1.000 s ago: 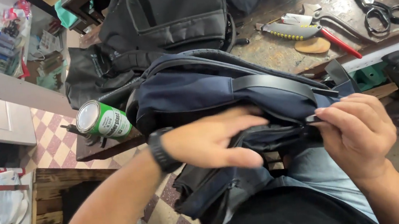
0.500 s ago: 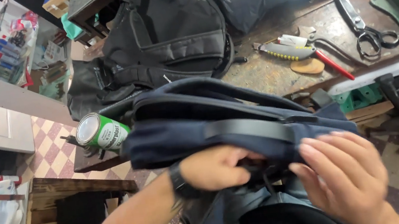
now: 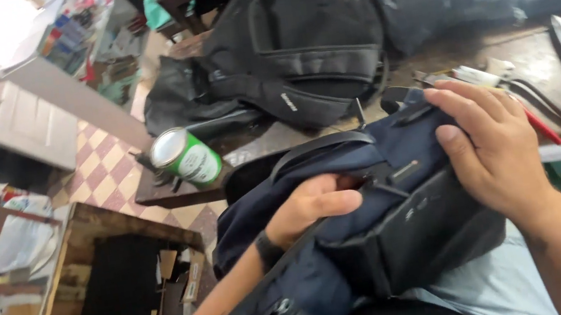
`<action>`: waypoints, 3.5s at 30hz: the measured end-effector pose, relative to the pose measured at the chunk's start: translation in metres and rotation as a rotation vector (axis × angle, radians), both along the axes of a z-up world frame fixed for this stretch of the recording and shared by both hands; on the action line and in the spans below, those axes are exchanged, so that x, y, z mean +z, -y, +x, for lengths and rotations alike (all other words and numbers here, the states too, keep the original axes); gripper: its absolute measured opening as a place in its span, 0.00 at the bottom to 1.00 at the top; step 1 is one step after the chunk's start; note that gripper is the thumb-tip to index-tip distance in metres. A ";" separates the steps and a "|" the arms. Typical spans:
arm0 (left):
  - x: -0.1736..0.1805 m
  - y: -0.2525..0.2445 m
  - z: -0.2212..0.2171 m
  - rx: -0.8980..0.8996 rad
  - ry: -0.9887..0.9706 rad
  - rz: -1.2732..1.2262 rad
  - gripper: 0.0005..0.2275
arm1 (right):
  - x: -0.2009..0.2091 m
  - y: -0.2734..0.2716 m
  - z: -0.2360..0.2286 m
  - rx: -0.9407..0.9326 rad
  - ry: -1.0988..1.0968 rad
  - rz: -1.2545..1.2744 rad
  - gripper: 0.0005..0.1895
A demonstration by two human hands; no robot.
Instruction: The person holds a dark blue backpack on their lap and uses a utility knife to cut a black strap near the zipper. They repeatedly slice through the strap material while holding the bag steady with their other hand.
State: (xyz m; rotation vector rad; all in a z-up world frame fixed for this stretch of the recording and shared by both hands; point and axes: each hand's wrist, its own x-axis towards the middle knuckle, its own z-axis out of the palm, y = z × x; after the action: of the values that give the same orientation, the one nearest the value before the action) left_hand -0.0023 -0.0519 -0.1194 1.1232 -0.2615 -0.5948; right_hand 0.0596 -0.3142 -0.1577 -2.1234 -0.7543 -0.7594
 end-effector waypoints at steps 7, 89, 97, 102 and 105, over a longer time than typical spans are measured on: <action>-0.003 -0.004 0.011 0.129 -0.018 0.117 0.27 | -0.019 -0.013 0.028 0.041 -0.019 -0.018 0.21; -0.034 -0.037 0.057 0.234 -0.034 0.552 0.16 | -0.183 0.136 0.033 0.983 -1.610 1.398 0.29; -0.038 -0.040 0.071 0.220 0.064 0.651 0.13 | -0.100 0.052 -0.074 0.426 -0.943 1.148 0.28; -0.001 -0.031 0.069 0.198 -0.052 0.825 0.18 | -0.095 0.050 -0.059 -0.110 -1.509 1.007 0.25; 0.004 -0.026 0.069 0.207 -0.044 0.822 0.17 | -0.082 0.052 -0.056 -0.135 -1.558 0.960 0.27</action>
State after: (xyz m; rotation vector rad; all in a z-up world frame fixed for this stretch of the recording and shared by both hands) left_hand 0.0666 -0.0263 -0.1151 1.8973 0.1632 -0.5498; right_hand 0.0033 -0.3660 -0.2398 -1.2358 0.5329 0.5121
